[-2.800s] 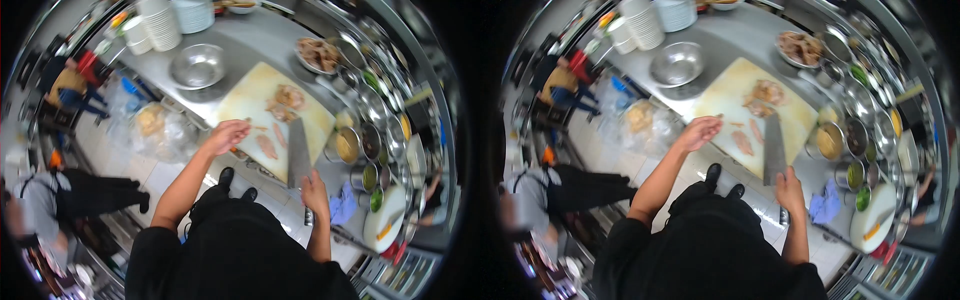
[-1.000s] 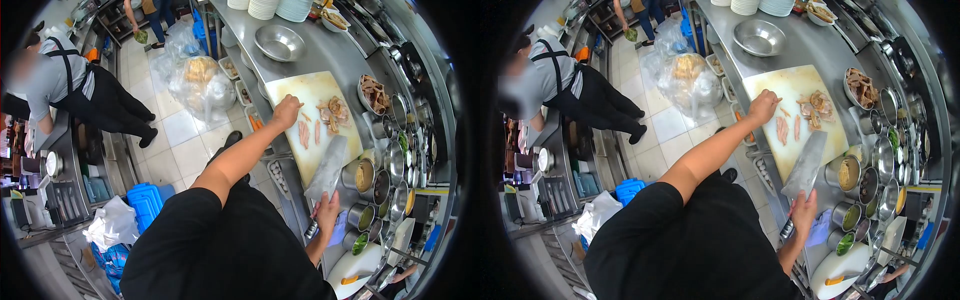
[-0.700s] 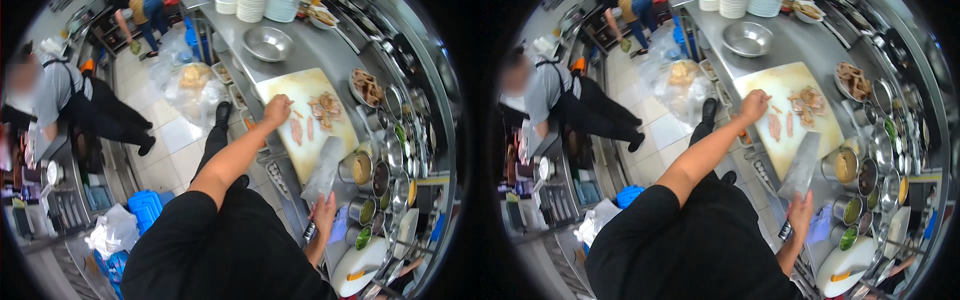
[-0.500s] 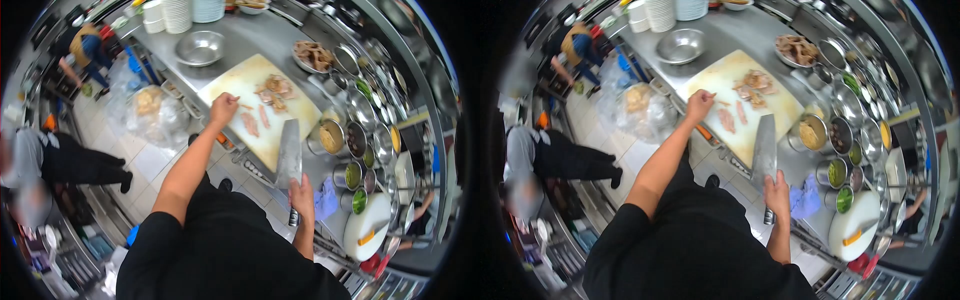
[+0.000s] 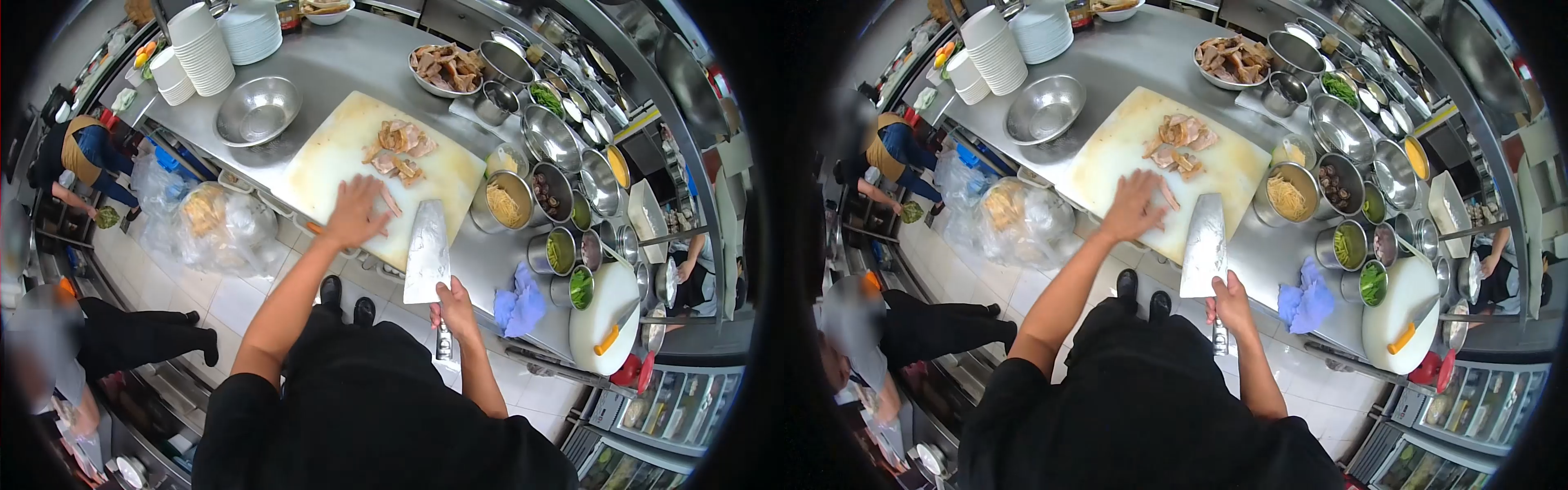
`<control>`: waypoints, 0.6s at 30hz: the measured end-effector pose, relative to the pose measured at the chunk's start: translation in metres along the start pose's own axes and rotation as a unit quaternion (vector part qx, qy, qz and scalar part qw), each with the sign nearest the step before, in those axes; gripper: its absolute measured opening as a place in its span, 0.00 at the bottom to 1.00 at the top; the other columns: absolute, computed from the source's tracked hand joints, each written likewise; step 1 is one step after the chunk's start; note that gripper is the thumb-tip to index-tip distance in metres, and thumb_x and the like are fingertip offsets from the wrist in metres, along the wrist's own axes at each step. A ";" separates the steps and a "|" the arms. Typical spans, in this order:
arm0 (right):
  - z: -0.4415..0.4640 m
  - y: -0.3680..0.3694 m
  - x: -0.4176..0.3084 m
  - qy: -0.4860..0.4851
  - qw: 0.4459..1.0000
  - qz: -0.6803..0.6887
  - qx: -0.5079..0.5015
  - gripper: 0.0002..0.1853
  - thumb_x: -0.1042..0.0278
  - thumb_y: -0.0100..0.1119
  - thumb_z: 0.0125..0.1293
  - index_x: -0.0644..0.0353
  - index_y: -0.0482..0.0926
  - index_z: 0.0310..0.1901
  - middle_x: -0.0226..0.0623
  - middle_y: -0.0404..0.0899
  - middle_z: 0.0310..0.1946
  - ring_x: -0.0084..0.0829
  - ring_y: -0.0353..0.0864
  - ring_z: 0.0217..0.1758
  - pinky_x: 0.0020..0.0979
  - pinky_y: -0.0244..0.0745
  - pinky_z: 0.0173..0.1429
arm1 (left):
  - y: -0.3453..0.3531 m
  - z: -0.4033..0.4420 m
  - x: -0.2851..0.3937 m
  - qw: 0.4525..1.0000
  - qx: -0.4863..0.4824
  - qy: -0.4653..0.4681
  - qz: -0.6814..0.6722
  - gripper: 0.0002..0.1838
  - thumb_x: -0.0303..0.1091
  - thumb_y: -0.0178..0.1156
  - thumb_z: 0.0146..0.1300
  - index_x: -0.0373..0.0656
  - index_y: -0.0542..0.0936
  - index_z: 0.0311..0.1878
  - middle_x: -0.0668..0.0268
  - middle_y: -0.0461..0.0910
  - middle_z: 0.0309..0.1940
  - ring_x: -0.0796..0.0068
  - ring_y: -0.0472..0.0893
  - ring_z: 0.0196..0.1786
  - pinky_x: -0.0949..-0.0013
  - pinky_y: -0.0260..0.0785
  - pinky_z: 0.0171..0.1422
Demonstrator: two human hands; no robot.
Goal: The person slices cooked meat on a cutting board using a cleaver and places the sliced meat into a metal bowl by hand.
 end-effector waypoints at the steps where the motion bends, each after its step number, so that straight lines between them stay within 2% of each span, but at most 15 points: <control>1: 0.004 0.004 -0.001 -0.002 1.000 0.002 -0.001 0.11 0.64 0.47 0.79 0.58 0.67 0.56 0.31 0.68 0.18 0.24 0.67 0.13 0.30 0.69 0.17 | 0.003 0.000 0.015 1.000 -0.020 0.003 0.012 0.36 0.52 0.67 0.62 0.36 0.75 0.66 0.46 0.71 0.66 0.43 0.68 0.69 0.41 0.49 0.80; 2: 0.007 0.008 -0.002 0.002 1.000 -0.004 0.003 0.11 0.64 0.47 0.79 0.59 0.67 0.56 0.31 0.68 0.18 0.24 0.67 0.13 0.31 0.70 0.17 | 0.004 -0.002 0.028 0.999 -0.039 0.006 0.022 0.41 0.57 0.67 0.60 0.35 0.73 0.67 0.45 0.69 0.67 0.42 0.66 0.71 0.39 0.45 0.80; 3: 0.010 0.011 -0.003 0.006 1.000 -0.012 0.007 0.11 0.64 0.47 0.79 0.59 0.66 0.56 0.31 0.68 0.18 0.24 0.67 0.13 0.32 0.70 0.18 | 0.002 -0.002 0.035 0.999 -0.038 0.008 0.021 0.41 0.57 0.67 0.60 0.35 0.73 0.67 0.45 0.69 0.67 0.42 0.66 0.71 0.39 0.45 0.80; 5: 0.017 0.017 -0.002 -0.003 1.000 -0.015 -0.007 0.11 0.64 0.46 0.79 0.59 0.66 0.55 0.31 0.68 0.19 0.24 0.67 0.13 0.32 0.70 0.18 | -0.002 0.002 0.045 0.992 -0.095 -0.068 -0.051 0.43 0.62 0.67 0.58 0.36 0.75 0.66 0.45 0.66 0.70 0.41 0.61 0.75 0.32 0.44 0.79; 6: 0.020 0.021 -0.002 -0.007 1.000 -0.017 -0.025 0.11 0.64 0.46 0.79 0.60 0.66 0.55 0.31 0.69 0.19 0.25 0.68 0.13 0.32 0.71 0.18 | -0.005 0.003 0.052 0.992 -0.094 -0.066 -0.049 0.43 0.62 0.67 0.58 0.36 0.75 0.66 0.45 0.66 0.70 0.41 0.61 0.75 0.32 0.44 0.79; 8: 0.022 0.028 -0.002 -0.008 0.999 -0.019 -0.035 0.10 0.64 0.45 0.79 0.60 0.66 0.54 0.31 0.69 0.19 0.25 0.68 0.13 0.32 0.71 0.18 | -0.008 0.001 0.064 0.985 -0.128 -0.112 0.037 0.46 0.65 0.63 0.60 0.38 0.72 0.70 0.44 0.61 0.75 0.39 0.54 0.79 0.29 0.36 0.80; 9: 0.022 0.031 -0.003 0.001 0.999 -0.036 -0.033 0.10 0.64 0.45 0.79 0.60 0.66 0.53 0.32 0.69 0.19 0.25 0.68 0.13 0.32 0.71 0.18 | -0.003 -0.001 0.064 0.989 -0.094 -0.104 0.053 0.44 0.64 0.62 0.62 0.37 0.72 0.70 0.42 0.61 0.75 0.35 0.55 0.78 0.26 0.34 0.79; 11: 0.024 0.046 -0.012 0.024 0.997 -0.062 -0.042 0.10 0.64 0.46 0.79 0.59 0.66 0.54 0.32 0.68 0.19 0.25 0.67 0.12 0.33 0.70 0.17 | 0.017 -0.007 0.048 0.996 -0.026 -0.070 0.042 0.41 0.61 0.61 0.65 0.37 0.71 0.71 0.38 0.60 0.75 0.31 0.56 0.77 0.27 0.36 0.79; 12: 0.029 0.051 -0.010 0.022 0.995 -0.069 -0.066 0.11 0.64 0.47 0.78 0.59 0.65 0.54 0.33 0.68 0.19 0.25 0.67 0.12 0.33 0.69 0.16 | 0.017 -0.007 0.045 0.997 -0.022 -0.071 0.000 0.37 0.55 0.60 0.67 0.35 0.72 0.70 0.35 0.60 0.74 0.27 0.56 0.76 0.29 0.40 0.79; 14: 0.035 0.067 -0.011 0.044 0.994 -0.043 -0.085 0.11 0.64 0.47 0.78 0.59 0.65 0.55 0.33 0.68 0.19 0.25 0.67 0.12 0.32 0.69 0.16 | 0.013 -0.004 0.043 0.996 0.030 -0.054 -0.062 0.29 0.38 0.62 0.66 0.30 0.71 0.65 0.34 0.63 0.70 0.26 0.60 0.72 0.36 0.50 0.78; 16: 0.036 0.079 -0.015 0.045 0.994 -0.049 -0.085 0.12 0.64 0.48 0.78 0.59 0.64 0.55 0.33 0.68 0.19 0.25 0.66 0.12 0.32 0.69 0.16 | 0.014 -0.004 0.039 0.992 0.060 -0.058 -0.093 0.27 0.31 0.60 0.66 0.28 0.70 0.65 0.35 0.65 0.68 0.28 0.62 0.70 0.40 0.53 0.77; 18: 0.041 0.087 -0.023 0.040 0.995 -0.059 -0.074 0.12 0.64 0.48 0.78 0.59 0.64 0.56 0.33 0.67 0.19 0.24 0.66 0.13 0.31 0.69 0.16 | 0.010 -0.002 0.033 0.989 0.070 -0.061 -0.116 0.26 0.28 0.58 0.66 0.28 0.70 0.65 0.35 0.65 0.67 0.29 0.62 0.70 0.42 0.53 0.78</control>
Point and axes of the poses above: each hand's wrist, its own z-axis towards the middle knuckle, its own y-axis out of the palm, x = y × z, the point moved 1 cm from there along z, towards the middle knuckle
